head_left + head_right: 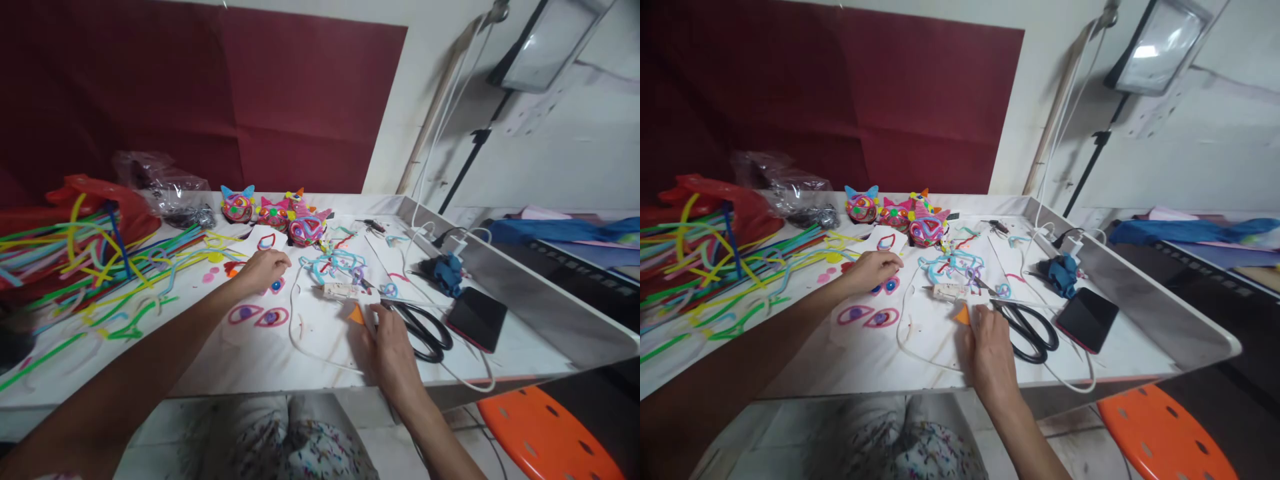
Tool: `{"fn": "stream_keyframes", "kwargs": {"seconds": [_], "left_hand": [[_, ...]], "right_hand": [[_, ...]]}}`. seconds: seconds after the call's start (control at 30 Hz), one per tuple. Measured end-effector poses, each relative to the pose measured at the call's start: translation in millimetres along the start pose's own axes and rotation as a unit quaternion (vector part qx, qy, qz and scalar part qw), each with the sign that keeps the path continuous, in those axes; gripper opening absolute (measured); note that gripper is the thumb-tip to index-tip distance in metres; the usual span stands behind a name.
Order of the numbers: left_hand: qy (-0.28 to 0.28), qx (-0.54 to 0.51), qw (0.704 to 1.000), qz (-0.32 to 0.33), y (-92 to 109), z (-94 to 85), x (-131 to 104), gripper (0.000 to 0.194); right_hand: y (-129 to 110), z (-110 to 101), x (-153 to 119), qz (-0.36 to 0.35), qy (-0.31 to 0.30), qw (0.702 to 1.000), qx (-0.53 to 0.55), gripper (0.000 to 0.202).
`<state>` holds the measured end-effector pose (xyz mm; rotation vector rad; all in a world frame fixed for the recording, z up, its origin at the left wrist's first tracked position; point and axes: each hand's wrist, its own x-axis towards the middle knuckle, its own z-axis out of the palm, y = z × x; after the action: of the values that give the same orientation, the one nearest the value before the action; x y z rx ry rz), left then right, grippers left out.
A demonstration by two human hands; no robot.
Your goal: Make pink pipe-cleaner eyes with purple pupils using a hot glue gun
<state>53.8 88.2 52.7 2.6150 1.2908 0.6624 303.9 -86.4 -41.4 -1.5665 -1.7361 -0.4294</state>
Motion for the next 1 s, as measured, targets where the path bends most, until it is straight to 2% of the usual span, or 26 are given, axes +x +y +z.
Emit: {"fn": "stream_keyframes", "kwargs": {"seconds": [0.27, 0.43, 0.7, 0.87, 1.0], "left_hand": [[-0.037, 0.042, 0.998, 0.036, -6, 44.6, 61, 0.031], [-0.056, 0.058, 0.996, 0.043, -14, 61.5, 79, 0.025], [-0.039, 0.057, 0.997, 0.036, -22, 62.4, 77, 0.020], [-0.007, 0.036, 0.998, 0.046, -25, 54.9, 70, 0.024], [0.024, 0.019, 0.998, 0.055, -26, 45.8, 62, 0.024]], "right_hand": [[5, -20, 19, -0.007, 0.053, 0.999, 0.005, 0.030], [3, -18, 31, 0.002, 0.072, 0.997, -0.012, 0.028], [2, -14, 35, -0.001, 0.072, 0.997, -0.019, 0.029], [-5, -16, 31, -0.005, 0.057, 0.998, -0.012, 0.031], [3, -12, 24, -0.046, 0.043, 0.998, -0.025, 0.030]]}}
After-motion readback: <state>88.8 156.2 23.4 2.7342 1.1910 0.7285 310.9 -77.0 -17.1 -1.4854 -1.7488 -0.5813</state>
